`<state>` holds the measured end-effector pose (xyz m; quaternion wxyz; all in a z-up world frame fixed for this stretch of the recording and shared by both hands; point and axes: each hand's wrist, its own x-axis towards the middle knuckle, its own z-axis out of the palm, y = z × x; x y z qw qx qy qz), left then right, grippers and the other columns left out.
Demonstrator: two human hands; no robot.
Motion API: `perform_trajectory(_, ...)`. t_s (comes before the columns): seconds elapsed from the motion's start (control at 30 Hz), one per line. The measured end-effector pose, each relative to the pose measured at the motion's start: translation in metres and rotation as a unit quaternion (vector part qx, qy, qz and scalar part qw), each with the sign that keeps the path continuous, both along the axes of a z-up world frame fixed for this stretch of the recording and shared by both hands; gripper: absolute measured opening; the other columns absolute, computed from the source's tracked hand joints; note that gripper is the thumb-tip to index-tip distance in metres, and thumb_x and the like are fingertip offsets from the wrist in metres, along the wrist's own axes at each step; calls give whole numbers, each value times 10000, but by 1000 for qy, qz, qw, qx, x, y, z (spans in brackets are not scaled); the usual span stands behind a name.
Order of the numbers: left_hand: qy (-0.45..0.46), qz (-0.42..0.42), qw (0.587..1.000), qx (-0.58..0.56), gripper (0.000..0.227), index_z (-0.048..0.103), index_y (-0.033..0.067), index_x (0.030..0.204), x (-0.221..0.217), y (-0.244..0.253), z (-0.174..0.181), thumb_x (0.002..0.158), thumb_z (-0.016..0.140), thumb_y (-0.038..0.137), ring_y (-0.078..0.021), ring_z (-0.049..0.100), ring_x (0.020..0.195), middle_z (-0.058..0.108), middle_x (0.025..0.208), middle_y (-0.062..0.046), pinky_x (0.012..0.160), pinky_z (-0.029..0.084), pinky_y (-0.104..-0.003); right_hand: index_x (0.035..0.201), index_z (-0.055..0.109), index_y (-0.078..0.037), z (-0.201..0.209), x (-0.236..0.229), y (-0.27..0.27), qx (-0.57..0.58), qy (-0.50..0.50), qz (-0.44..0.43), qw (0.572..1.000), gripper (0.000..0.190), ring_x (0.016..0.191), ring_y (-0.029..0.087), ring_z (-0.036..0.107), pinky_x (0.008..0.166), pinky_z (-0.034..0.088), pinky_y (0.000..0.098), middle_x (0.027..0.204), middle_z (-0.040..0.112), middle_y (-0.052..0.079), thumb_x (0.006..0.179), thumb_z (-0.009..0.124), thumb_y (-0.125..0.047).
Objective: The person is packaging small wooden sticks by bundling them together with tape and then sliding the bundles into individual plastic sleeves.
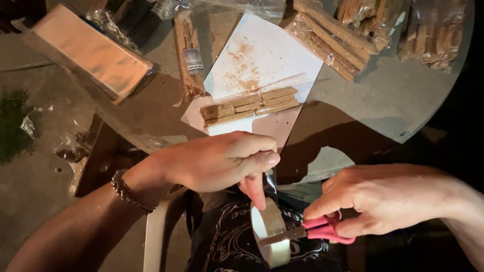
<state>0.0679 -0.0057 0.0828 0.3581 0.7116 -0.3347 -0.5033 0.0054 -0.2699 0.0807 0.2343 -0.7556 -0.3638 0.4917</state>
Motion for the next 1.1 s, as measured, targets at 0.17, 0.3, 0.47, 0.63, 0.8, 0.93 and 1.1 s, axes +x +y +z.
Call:
perform_trajectory(0.17, 14, -1, 999, 38, 384, 325, 144, 772, -2, 2, 1, 1103, 320, 339, -109, 882, 1061, 903, 928, -60, 576, 376, -306, 1362, 710, -456, 2, -11, -23, -125, -32, -24, 991, 462, 911, 46, 781, 781, 590, 264, 1139, 824, -166, 914, 755, -351)
perform_trajectory(0.3, 4, 8, 999, 41, 365, 379, 144, 797, -3, 6, -5, 1095, 310, 342, -119, 869, 1020, 905, 947, -60, 650, 437, -300, 1344, 675, -207, 2, -25, -52, 86, -69, -127, 986, 619, 975, 73, 830, 939, 644, 299, 1087, 847, -81, 810, 820, -482)
perform_trajectory(0.47, -20, 32, 999, 22, 372, 383, 133, 788, -2, 9, -2, 1077, 348, 365, -142, 607, 875, 910, 894, 0, 754, 422, -327, 1408, 434, -35, -40, -79, -17, 273, -139, -400, 864, 1014, 1000, 216, 915, 1058, 682, 410, 1261, 685, 74, 580, 1002, -173)
perform_trajectory(0.63, 1, 42, 998, -38, 324, 463, 142, 891, -3, 13, -15, 1119, 314, 316, -154, 934, 971, 587, 899, -55, 686, 428, -294, 1370, 487, -63, -77, -109, 46, 454, -4, -535, 713, 861, 1182, 201, 620, 903, 691, 396, 1335, 538, 140, 667, 984, -72)
perform_trajectory(0.8, -71, 53, 996, -9, 329, 606, 148, 1072, -11, 10, -7, 1050, 355, 359, -119, 735, 1058, 893, 927, 34, 793, 531, -309, 1255, 566, -80, -74, -105, 57, 364, -41, -584, 725, 708, 768, 171, 776, 679, 681, 290, 1182, 659, 118, 662, 946, -11)
perform_trajectory(0.93, -118, 125, 977, -123, 318, 568, 114, 974, -28, 23, -15, 1046, 376, 356, -127, 664, 983, 879, 854, 50, 824, 499, -310, 1267, 552, -7, -83, -104, 58, 383, -38, -581, 717, 715, 696, 99, 701, 651, 631, 225, 1110, 657, 108, 663, 925, 81)
perform_trajectory(1.1, -85, 260, 944, -186, 279, 507, 115, 868, -55, 35, -32, 1052, 451, 316, -116, 715, 806, 860, 912, -3, 719, 488, -298, 1345, 545, -23, -92, -106, 57, 553, 119, -557, 608, 659, 816, 160, 673, 731, 640, 309, 1156, 576, 205, 769, 794, 182)
